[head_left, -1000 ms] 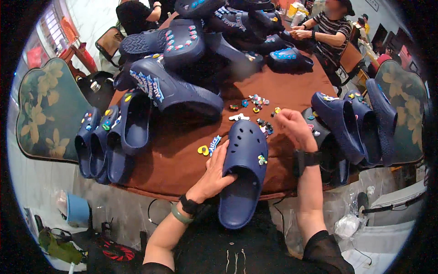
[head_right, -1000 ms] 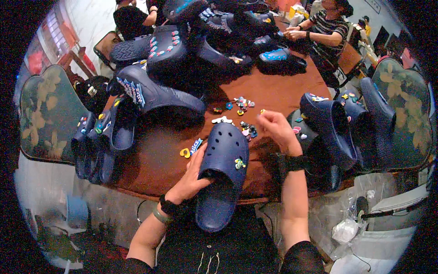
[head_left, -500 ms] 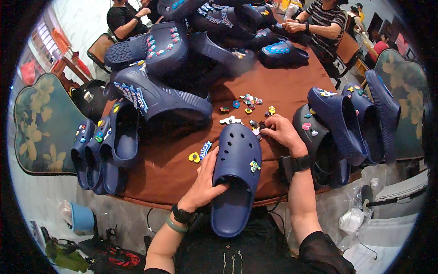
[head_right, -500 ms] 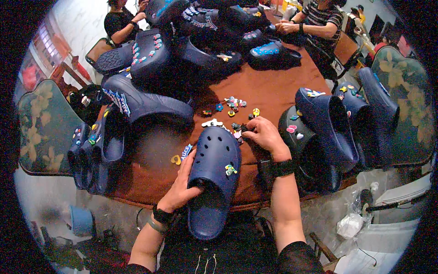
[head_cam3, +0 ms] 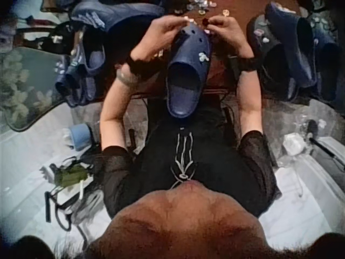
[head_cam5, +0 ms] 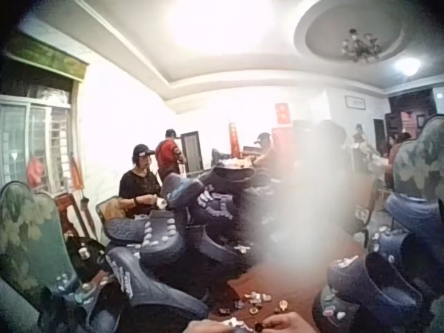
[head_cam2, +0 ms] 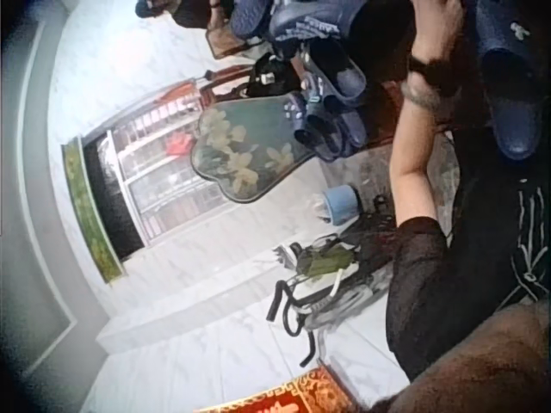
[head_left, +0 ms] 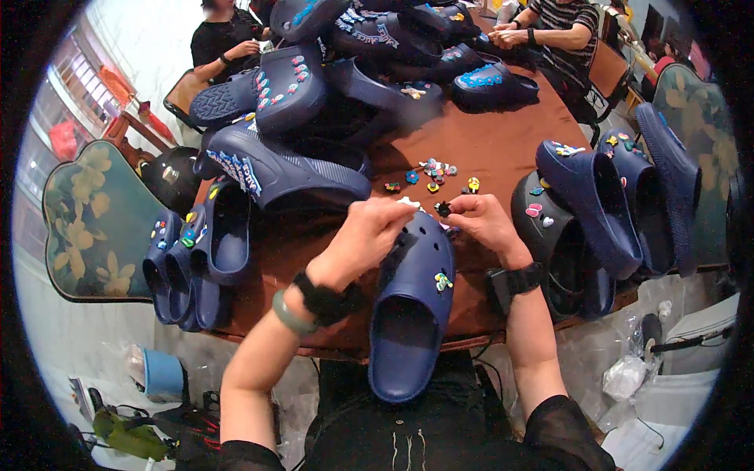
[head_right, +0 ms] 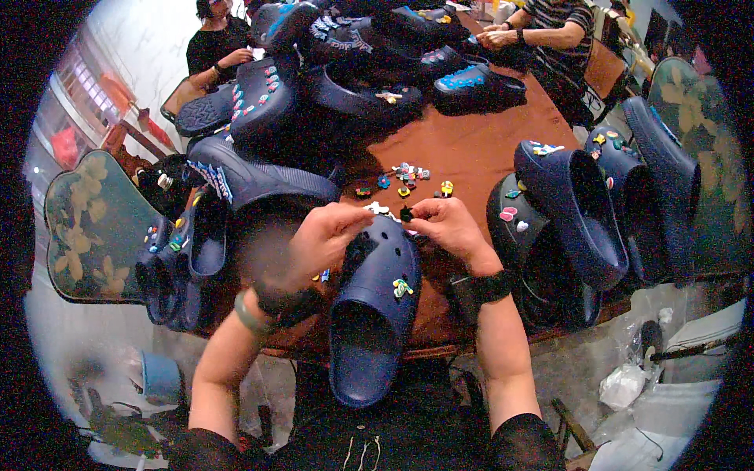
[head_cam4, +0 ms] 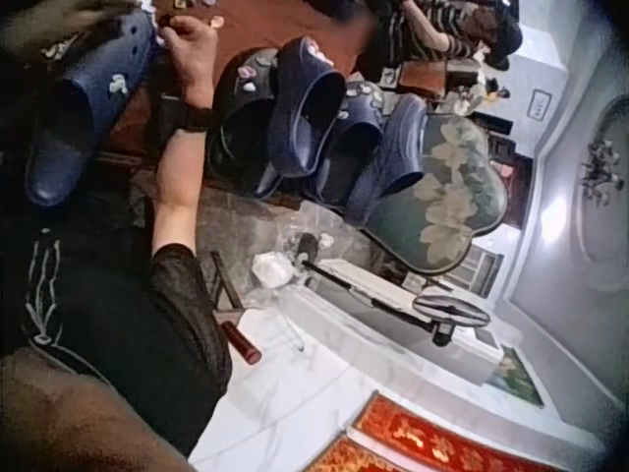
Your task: The person decorates blue Crocs by inserting small plastic charms into the holes on the upper surface. They pick up individual charms from a pile on the table and press them into place, working on one shoe at a time. The person occasionally rotates the shoe to access different holes and continues adding charms throughout the clip.
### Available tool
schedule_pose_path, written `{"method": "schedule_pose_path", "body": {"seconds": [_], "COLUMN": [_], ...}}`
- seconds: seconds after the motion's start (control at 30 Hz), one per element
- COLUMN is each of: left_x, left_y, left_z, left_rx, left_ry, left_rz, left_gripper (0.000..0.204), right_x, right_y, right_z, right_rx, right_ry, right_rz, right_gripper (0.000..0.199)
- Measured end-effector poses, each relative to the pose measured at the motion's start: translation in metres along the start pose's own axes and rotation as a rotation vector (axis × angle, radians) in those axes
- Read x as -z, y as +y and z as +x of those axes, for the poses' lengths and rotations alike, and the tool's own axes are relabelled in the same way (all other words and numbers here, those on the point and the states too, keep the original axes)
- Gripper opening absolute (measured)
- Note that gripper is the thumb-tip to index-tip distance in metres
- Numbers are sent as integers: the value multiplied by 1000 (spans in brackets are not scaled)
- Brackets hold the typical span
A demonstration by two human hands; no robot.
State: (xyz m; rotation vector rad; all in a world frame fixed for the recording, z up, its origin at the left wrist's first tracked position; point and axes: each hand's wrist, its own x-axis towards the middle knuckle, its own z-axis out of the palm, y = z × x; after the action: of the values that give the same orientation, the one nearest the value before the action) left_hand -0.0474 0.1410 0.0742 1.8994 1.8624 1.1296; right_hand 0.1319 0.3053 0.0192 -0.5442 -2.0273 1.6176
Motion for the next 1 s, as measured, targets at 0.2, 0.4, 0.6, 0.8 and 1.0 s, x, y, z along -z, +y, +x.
{"method": "schedule_pose_path", "body": {"seconds": [0.2, 0.4, 0.6, 0.8, 1.0], "left_x": [-9, -8, -8, -13, -6], "left_y": [6, 10, 13, 29, 29], "left_z": [39, 29, 22, 32, 30], "left_rx": [115, -110, -352, -739, -683], "left_ry": [-309, -233, -398, -493, -582], "left_rz": [77, -30, 12, 478, 462], "left_gripper": [19, 14, 12, 10, 19], "right_x": [-9, -2, -2, -2, -4], "right_y": [-11, -13, -4, -2, 1], "right_z": [-4, -2, 2, 2, 2], "right_rx": [70, 114, 55, 104, 145], "right_ry": [-13, -251, -134, -110, -67], "right_rz": [-109, -97, -108, -213, -219], "right_gripper": [15, 14, 15, 18, 20]}}
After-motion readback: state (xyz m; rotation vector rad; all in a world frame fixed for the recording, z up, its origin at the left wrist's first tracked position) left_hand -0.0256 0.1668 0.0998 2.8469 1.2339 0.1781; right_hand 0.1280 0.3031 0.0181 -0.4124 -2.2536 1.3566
